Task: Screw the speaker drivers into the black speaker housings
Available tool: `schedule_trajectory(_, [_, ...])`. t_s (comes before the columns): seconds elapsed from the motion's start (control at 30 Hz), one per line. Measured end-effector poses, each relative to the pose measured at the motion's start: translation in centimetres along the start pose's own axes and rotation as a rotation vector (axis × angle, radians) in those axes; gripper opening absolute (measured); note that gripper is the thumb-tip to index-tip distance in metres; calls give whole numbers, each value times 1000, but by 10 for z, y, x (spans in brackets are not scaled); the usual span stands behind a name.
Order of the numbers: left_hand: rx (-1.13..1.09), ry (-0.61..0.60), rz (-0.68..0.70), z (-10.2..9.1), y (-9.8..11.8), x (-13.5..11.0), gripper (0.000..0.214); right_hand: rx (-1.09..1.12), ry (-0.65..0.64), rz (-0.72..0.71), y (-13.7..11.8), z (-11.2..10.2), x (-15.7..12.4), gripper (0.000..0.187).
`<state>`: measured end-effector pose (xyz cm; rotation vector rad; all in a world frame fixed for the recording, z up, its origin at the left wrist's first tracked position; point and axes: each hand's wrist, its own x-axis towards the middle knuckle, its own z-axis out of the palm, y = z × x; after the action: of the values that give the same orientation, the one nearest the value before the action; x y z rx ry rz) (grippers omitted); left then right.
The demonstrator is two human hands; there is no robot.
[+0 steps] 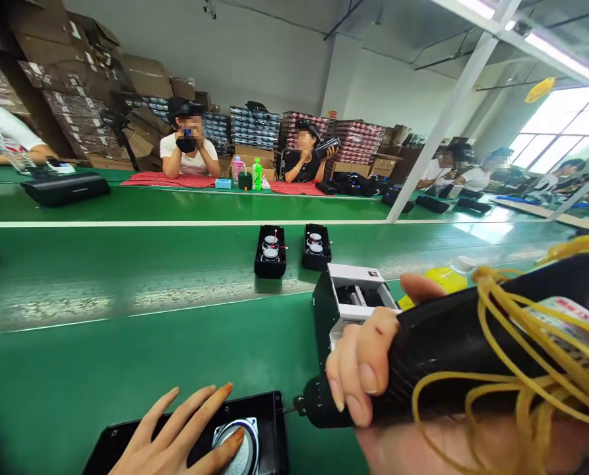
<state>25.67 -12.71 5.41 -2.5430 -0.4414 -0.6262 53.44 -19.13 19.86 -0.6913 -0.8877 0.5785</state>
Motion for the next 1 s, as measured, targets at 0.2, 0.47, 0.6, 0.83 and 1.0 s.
schedule_trajectory(0.2, [-52, -51, 4, -4, -3, -2, 37, 153, -100, 106, 34, 34, -20, 60])
schedule_trajectory(0.47, [-74, -119, 16, -8, -6, -6, 48, 191, -212, 178, 76, 29, -30, 65])
schedule_trajectory(0.6, [-102, -89, 1, -13, -7, 4, 44, 213, -164, 200, 83, 32, -33, 65])
schedule_trajectory(0.83, [-119, -117, 18, -18, -7, 7, 43, 163, -174, 201, 93, 32, -36, 67])
schedule_trajectory(1.0, [-119, -104, 23, -18, -7, 4, 43, 129, -186, 189, 96, 30, -36, 68])
